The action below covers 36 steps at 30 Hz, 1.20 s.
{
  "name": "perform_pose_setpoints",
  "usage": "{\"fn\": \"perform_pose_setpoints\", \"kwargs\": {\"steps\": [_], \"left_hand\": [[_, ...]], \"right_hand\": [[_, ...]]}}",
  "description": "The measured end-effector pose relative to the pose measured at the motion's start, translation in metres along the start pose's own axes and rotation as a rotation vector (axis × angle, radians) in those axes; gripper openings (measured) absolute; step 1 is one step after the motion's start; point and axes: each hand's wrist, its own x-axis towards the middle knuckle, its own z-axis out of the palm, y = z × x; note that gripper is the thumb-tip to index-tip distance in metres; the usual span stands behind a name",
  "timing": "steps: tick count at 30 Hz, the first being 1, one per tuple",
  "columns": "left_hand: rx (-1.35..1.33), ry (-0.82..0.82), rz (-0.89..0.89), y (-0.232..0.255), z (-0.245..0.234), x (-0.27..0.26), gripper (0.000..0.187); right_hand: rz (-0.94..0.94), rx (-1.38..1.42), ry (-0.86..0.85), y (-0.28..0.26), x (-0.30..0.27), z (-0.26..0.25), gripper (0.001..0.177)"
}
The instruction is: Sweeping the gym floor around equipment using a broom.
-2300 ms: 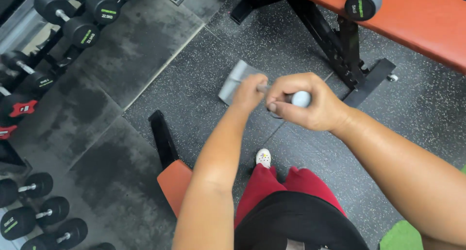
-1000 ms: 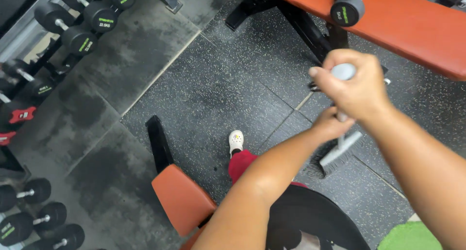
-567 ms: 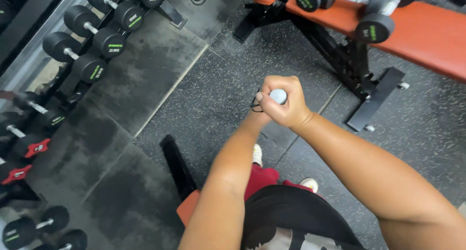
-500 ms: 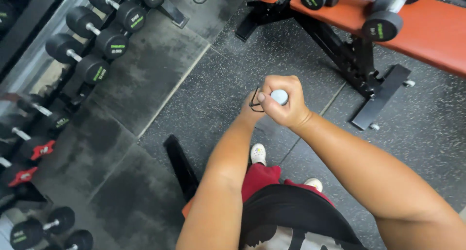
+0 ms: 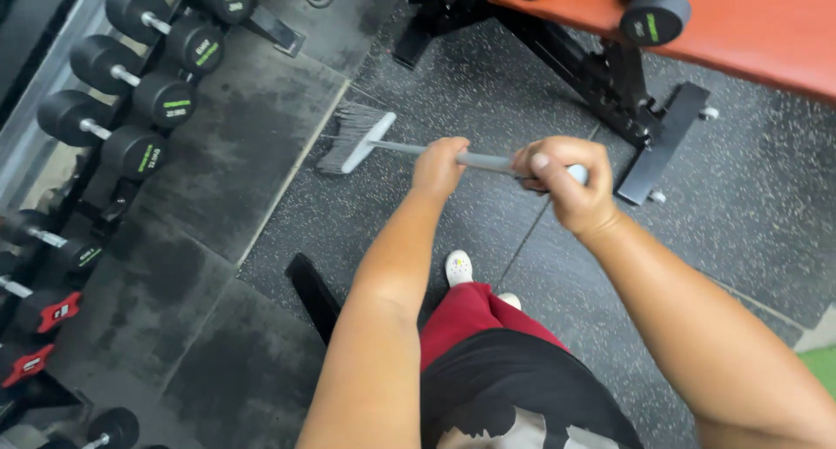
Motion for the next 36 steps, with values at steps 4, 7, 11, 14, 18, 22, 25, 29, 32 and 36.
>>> {"fn": "perform_pose_setpoints", "kwargs": {"steps": [4, 7, 11, 14, 18, 22, 25, 29, 32, 36], "left_hand": [[-0.134, -0.106, -0.015, 0.05, 0.054, -0.025, 0.031], [-0.335, -0.136, -0.028, 0.087, 0.125, -0.053, 0.038], [-0.638, -0.219, -0.045, 0.167, 0.186, -0.082, 0.035], [-0.703, -0.378, -0.145, 0.23, 0.186, -0.092, 0.03], [-0.802, -0.397, -0.17, 0.271, 0.191, -0.096, 0.034], [-0.84, -0.484, -0.269, 0.27, 0.189, -0.087, 0.039], [-0.833, -0.51, -0.291, 0.242, 0.184, -0.077, 0.042], [-0.951, -0.477, -0.317, 0.175, 0.157, -0.055, 0.049], [-1.015, -0.341, -0.252, 0.109, 0.106, -0.028, 0.056], [-0.924, -0.118, -0.092, 0.008, 0.016, 0.014, 0.046]], "right_hand": [[0.189, -0.123, 0.148, -0.027, -0.038, -0.028, 0.027], [0.312, -0.226, 0.195, -0.056, -0.06, -0.053, 0.028], [0.403, -0.395, 0.178, -0.102, -0.076, -0.081, 0.031], [0.432, -0.512, 0.135, -0.124, -0.073, -0.09, 0.033], [0.505, -0.693, 0.101, -0.14, -0.049, -0.076, 0.033], [0.724, -0.748, 0.06, -0.151, -0.014, -0.044, 0.032], [0.679, -0.729, 0.022, -0.121, 0.002, -0.027, 0.029], [0.395, -0.624, 0.044, -0.06, 0.031, 0.014, 0.027], [0.231, -0.545, -0.006, -0.011, 0.068, 0.058, 0.022], [0.093, -0.487, -0.105, 0.028, 0.136, 0.137, 0.019]]}}
